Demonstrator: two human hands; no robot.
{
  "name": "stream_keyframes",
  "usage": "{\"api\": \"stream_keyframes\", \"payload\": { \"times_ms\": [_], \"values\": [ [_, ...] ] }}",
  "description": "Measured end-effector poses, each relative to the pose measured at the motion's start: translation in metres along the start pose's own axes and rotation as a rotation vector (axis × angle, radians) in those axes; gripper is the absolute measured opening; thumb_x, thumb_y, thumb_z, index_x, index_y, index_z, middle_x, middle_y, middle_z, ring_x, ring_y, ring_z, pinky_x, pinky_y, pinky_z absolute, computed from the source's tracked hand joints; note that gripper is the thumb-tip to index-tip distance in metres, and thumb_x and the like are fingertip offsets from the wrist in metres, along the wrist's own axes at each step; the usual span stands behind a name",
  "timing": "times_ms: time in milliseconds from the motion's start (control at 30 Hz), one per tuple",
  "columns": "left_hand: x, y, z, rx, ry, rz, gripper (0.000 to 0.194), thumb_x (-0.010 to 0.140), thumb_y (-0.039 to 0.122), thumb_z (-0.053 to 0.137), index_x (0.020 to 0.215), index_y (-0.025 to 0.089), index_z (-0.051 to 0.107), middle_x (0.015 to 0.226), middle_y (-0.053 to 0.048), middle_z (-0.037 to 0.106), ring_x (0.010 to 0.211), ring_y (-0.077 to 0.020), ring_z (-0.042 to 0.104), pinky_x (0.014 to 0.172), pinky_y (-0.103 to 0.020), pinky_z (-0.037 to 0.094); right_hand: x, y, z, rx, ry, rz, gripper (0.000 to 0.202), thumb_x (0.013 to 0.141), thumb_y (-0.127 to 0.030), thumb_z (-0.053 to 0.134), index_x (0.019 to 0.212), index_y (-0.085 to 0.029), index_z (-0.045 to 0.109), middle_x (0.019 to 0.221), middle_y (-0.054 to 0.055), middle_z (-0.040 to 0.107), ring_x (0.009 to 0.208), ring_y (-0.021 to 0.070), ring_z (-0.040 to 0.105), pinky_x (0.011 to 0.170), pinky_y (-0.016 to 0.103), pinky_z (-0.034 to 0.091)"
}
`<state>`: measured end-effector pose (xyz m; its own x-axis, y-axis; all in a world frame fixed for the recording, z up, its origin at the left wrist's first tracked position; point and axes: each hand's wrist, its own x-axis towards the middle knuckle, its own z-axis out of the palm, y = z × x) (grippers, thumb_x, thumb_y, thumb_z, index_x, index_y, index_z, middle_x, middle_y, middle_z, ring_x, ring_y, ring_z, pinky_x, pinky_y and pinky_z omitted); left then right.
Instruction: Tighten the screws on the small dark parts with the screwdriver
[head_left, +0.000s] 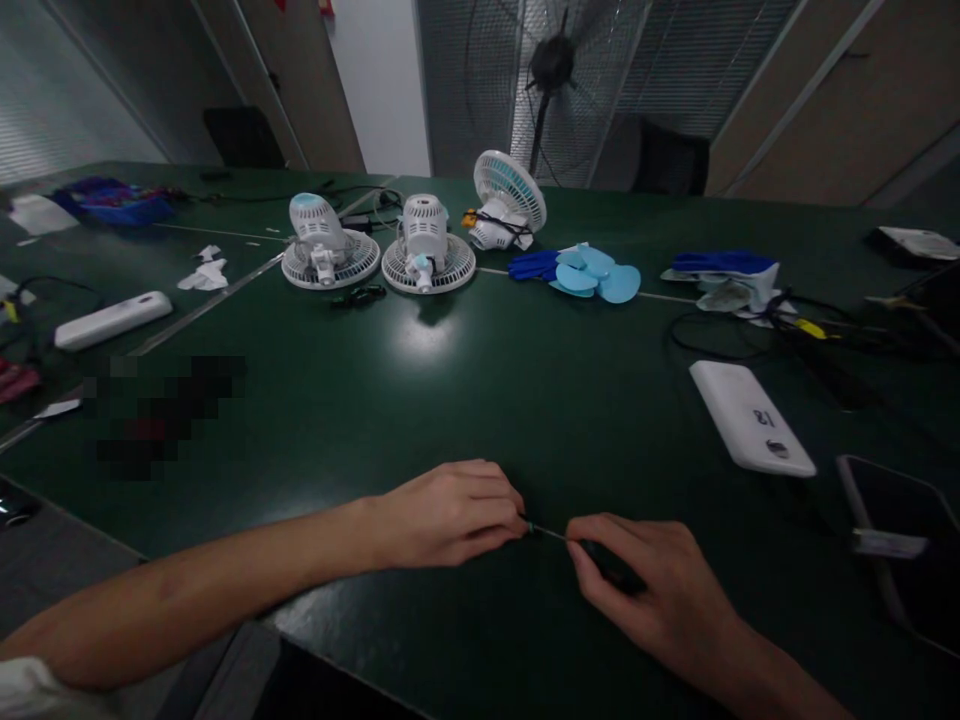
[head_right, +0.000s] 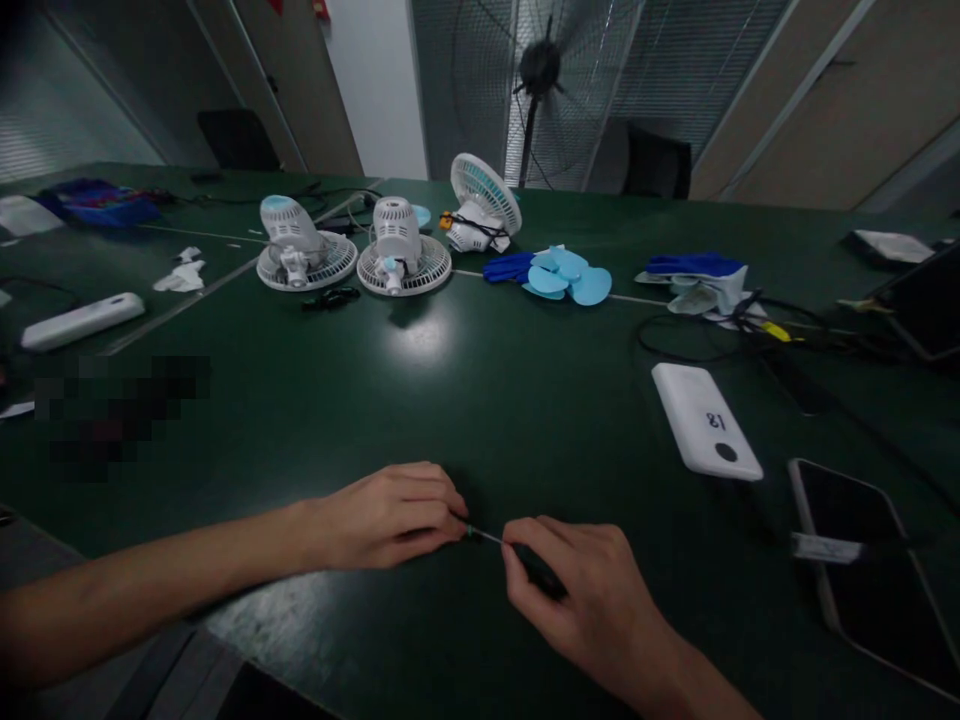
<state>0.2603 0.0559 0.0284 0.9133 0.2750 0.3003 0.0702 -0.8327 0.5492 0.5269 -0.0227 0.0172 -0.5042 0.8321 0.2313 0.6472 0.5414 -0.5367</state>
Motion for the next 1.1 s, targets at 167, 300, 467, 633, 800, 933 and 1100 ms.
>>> {"api": "stream_keyframes", "payload": {
  "times_ms": [167, 300, 467, 633, 800, 933, 1100],
  "values": [
    [-0.003, -0.004, -0.002, -0.004, 0.001, -0.018, 0.017, 0.105, 0.018, 0.048, 0.112, 0.015, 0.063, 0.109, -0.011, 0.069, 0.104, -0.0204, 0.062, 0.096, -0.036, 0.051, 0.002, 0.000, 0.000, -0.018, -0.027, 0.005, 0.011, 0.099, -0.020, 0.053, 0.103, -0.023, 0.063, 0.078, -0.004, 0.069, 0.060, 0.0102, 0.065, 0.058, 0.026, 0.043],
    [-0.003, -0.004, 0.001, 0.003, 0.013, -0.015, 0.017, 0.105, 0.017, 0.048, 0.114, 0.015, 0.062, 0.110, -0.011, 0.069, 0.104, -0.0199, 0.062, 0.097, -0.035, 0.050, 0.001, 0.001, 0.000, -0.023, -0.037, 0.009, 0.012, 0.098, -0.020, 0.052, 0.102, -0.023, 0.063, 0.080, -0.003, 0.070, 0.061, 0.0104, 0.066, 0.059, 0.025, 0.044],
    [-0.005, -0.003, 0.002, -0.020, 0.023, -0.062, 0.017, 0.105, 0.020, 0.049, 0.118, 0.016, 0.060, 0.108, -0.010, 0.068, 0.103, -0.0196, 0.062, 0.096, -0.035, 0.050, 0.001, 0.001, 0.001, -0.061, -0.053, 0.019, 0.014, 0.097, -0.022, 0.053, 0.103, -0.024, 0.065, 0.079, -0.003, 0.071, 0.061, 0.0108, 0.066, 0.058, 0.025, 0.044],
    [-0.005, -0.003, 0.001, -0.075, 0.045, -0.131, 0.021, 0.101, 0.022, 0.057, 0.121, 0.016, 0.056, 0.104, -0.008, 0.067, 0.098, -0.0186, 0.062, 0.090, -0.032, 0.050, 0.000, 0.002, 0.003, -0.065, -0.043, -0.003, 0.012, 0.098, -0.021, 0.053, 0.104, -0.024, 0.063, 0.076, -0.004, 0.068, 0.059, 0.0105, 0.064, 0.057, 0.026, 0.041],
    [-0.004, -0.002, -0.001, -0.136, 0.053, -0.134, 0.018, 0.102, 0.022, 0.056, 0.119, 0.016, 0.055, 0.103, -0.009, 0.066, 0.095, -0.0183, 0.062, 0.086, -0.032, 0.051, 0.001, 0.001, 0.004, -0.074, -0.036, -0.014, 0.013, 0.098, -0.020, 0.054, 0.104, -0.024, 0.064, 0.074, -0.004, 0.068, 0.057, 0.0108, 0.064, 0.057, 0.027, 0.041],
    [-0.004, -0.002, 0.000, -0.160, 0.061, -0.143, 0.018, 0.102, 0.023, 0.056, 0.119, 0.016, 0.055, 0.102, -0.009, 0.066, 0.094, -0.0181, 0.062, 0.083, -0.031, 0.051, 0.007, -0.005, 0.001, -0.033, 0.035, -0.027, 0.014, 0.098, -0.020, 0.053, 0.104, -0.024, 0.065, 0.075, -0.004, 0.069, 0.058, 0.0109, 0.064, 0.057, 0.026, 0.043],
    [-0.002, -0.002, 0.001, -0.186, 0.062, -0.135, 0.028, 0.100, 0.022, 0.060, 0.126, 0.016, 0.051, 0.104, -0.009, 0.068, 0.097, -0.0182, 0.063, 0.086, -0.032, 0.051, 0.014, -0.017, 0.001, 0.085, 0.125, -0.019, 0.011, 0.099, -0.020, 0.053, 0.099, -0.023, 0.063, 0.078, -0.003, 0.070, 0.061, 0.0103, 0.067, 0.058, 0.024, 0.046]
  ]
}}
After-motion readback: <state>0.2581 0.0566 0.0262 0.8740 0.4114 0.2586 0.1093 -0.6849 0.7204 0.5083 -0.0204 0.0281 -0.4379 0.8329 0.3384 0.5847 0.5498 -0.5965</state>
